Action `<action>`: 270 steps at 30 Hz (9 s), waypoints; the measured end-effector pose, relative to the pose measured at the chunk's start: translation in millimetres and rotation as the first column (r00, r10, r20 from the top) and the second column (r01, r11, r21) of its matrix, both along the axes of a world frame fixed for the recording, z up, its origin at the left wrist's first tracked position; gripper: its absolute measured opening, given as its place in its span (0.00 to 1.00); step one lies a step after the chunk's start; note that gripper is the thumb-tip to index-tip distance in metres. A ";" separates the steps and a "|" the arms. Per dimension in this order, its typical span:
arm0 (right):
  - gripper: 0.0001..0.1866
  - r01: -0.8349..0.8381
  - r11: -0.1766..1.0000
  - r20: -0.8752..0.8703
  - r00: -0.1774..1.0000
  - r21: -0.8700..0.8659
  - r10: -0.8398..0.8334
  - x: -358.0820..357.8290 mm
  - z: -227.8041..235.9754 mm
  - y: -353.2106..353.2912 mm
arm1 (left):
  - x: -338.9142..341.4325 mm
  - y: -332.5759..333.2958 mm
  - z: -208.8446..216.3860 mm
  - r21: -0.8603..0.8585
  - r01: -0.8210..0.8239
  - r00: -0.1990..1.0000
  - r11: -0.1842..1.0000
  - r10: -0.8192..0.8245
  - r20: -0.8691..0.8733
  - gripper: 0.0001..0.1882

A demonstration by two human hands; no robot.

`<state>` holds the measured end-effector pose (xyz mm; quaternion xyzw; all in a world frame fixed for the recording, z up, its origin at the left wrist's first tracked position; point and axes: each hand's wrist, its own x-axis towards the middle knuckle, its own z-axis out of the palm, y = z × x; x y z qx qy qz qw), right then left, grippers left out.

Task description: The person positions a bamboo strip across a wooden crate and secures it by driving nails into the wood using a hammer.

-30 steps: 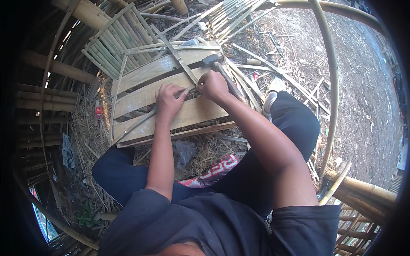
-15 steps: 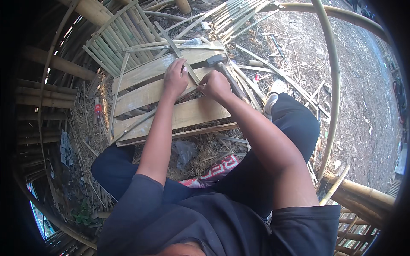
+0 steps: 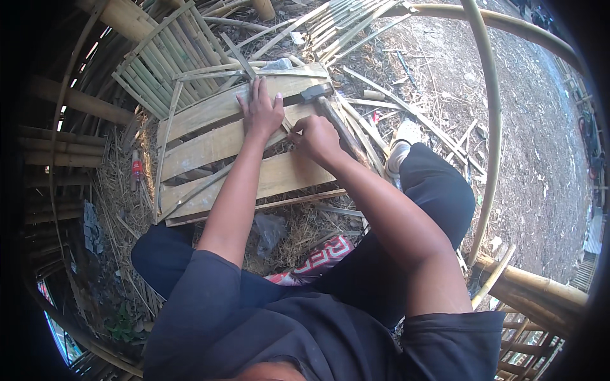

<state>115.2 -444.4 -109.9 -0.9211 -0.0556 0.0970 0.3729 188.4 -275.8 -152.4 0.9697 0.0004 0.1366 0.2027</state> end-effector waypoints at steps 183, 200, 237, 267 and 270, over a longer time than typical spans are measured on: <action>0.17 0.211 0.935 0.347 0.932 -0.285 -0.104 -6.7 -3.7 -52.6 | 10.0 -5.9 -6.0 0.083 -0.107 0.990 0.991 0.114 -0.079 0.36; 0.29 -0.213 0.908 0.451 0.812 -0.360 0.369 16.5 35.5 10.6 | 4.0 49.3 -4.5 -0.440 0.140 0.988 0.887 -0.095 0.123 0.34; 0.08 -0.564 0.781 0.237 0.747 -0.268 0.621 27.8 7.8 26.8 | -166.7 87.3 41.6 -0.330 0.178 0.979 0.927 -0.201 -0.036 0.12; 0.09 -0.555 0.776 0.039 0.805 -0.300 0.591 26.6 19.3 20.9 | -169.8 58.7 40.7 -0.199 -0.067 0.998 0.978 0.062 -0.030 0.11; 0.10 -0.527 0.794 0.041 0.825 -0.304 0.563 26.4 18.3 21.4 | -168.2 57.6 39.7 -0.196 -0.071 0.997 0.978 0.067 -0.025 0.11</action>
